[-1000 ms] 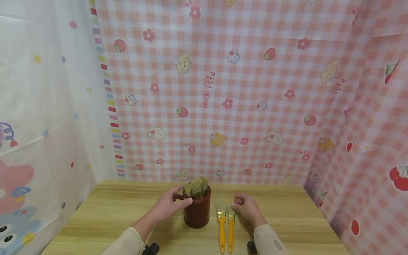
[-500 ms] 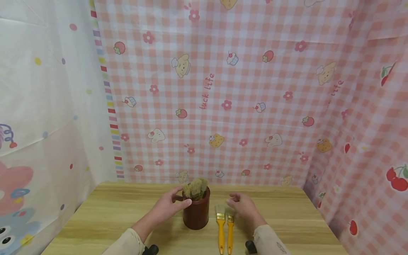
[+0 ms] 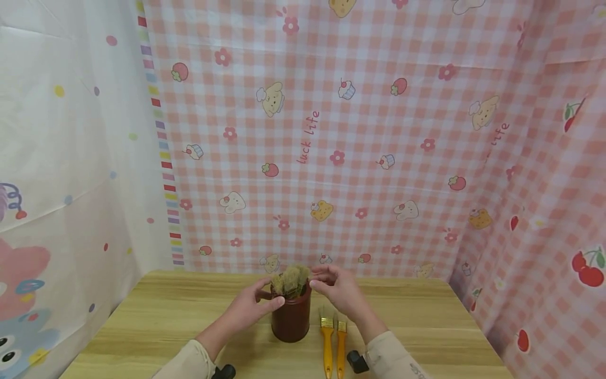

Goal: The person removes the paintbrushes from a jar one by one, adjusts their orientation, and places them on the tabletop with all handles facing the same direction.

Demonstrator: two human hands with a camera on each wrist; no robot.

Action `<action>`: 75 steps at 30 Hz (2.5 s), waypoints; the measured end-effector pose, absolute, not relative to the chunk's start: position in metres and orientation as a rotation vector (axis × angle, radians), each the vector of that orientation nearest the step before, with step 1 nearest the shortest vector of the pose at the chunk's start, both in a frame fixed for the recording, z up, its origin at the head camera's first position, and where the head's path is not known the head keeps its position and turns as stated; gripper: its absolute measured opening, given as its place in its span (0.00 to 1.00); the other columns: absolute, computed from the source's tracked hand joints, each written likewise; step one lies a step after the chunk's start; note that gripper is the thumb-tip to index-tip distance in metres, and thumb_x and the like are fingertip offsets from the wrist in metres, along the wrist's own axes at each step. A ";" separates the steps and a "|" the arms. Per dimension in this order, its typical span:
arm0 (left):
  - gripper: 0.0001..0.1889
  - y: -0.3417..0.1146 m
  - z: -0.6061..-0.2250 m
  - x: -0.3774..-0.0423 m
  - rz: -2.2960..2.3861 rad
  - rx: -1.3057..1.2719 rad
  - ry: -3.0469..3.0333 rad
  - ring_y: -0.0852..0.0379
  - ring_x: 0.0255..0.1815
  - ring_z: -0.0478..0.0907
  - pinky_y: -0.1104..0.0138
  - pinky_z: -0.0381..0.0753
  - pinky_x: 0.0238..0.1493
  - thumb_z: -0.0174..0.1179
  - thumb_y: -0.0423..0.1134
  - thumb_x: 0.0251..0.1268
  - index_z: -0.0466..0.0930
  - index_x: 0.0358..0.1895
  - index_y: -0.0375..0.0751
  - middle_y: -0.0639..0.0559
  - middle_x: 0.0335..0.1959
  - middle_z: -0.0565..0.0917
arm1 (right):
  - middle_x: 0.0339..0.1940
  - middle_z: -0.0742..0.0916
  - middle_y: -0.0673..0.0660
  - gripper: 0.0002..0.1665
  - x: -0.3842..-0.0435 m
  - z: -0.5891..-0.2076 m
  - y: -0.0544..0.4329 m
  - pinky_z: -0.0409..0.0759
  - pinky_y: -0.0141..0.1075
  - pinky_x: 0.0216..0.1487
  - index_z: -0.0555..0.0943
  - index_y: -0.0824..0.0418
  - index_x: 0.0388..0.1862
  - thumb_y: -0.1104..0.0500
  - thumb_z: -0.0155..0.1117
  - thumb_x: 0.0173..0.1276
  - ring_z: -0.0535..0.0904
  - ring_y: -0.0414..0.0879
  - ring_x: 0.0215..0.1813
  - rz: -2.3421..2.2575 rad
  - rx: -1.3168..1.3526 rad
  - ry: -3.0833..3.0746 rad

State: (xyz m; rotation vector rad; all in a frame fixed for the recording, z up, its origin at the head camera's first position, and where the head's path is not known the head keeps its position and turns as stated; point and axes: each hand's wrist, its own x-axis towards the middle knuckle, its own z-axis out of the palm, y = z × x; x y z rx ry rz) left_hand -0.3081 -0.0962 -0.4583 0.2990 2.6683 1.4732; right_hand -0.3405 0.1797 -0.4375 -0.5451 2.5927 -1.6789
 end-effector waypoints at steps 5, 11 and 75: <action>0.45 -0.097 -0.460 -0.309 1.478 0.310 2.660 0.36 0.67 0.82 0.37 0.83 0.61 0.66 0.68 0.70 0.65 0.83 0.50 0.38 0.68 0.84 | 0.61 0.91 0.60 0.25 -0.332 -0.427 0.164 0.88 0.48 0.61 0.81 0.56 0.71 0.54 0.69 0.79 0.89 0.53 0.60 -1.635 -0.628 2.540; 0.46 -0.098 -0.461 -0.309 1.480 0.313 2.654 0.36 0.67 0.82 0.37 0.83 0.61 0.66 0.68 0.70 0.65 0.84 0.50 0.38 0.67 0.84 | 0.63 0.90 0.63 0.26 -0.330 -0.427 0.149 0.90 0.46 0.55 0.81 0.56 0.71 0.55 0.71 0.77 0.88 0.55 0.59 -1.609 -0.649 2.646; 0.41 -0.097 -0.461 -0.308 1.494 0.315 2.659 0.36 0.66 0.83 0.39 0.84 0.59 0.69 0.64 0.70 0.68 0.82 0.55 0.39 0.65 0.85 | 0.38 0.91 0.63 0.30 -0.317 -0.343 0.189 0.75 0.33 0.31 0.79 0.53 0.74 0.59 0.73 0.75 0.78 0.41 0.28 -1.786 -0.726 2.866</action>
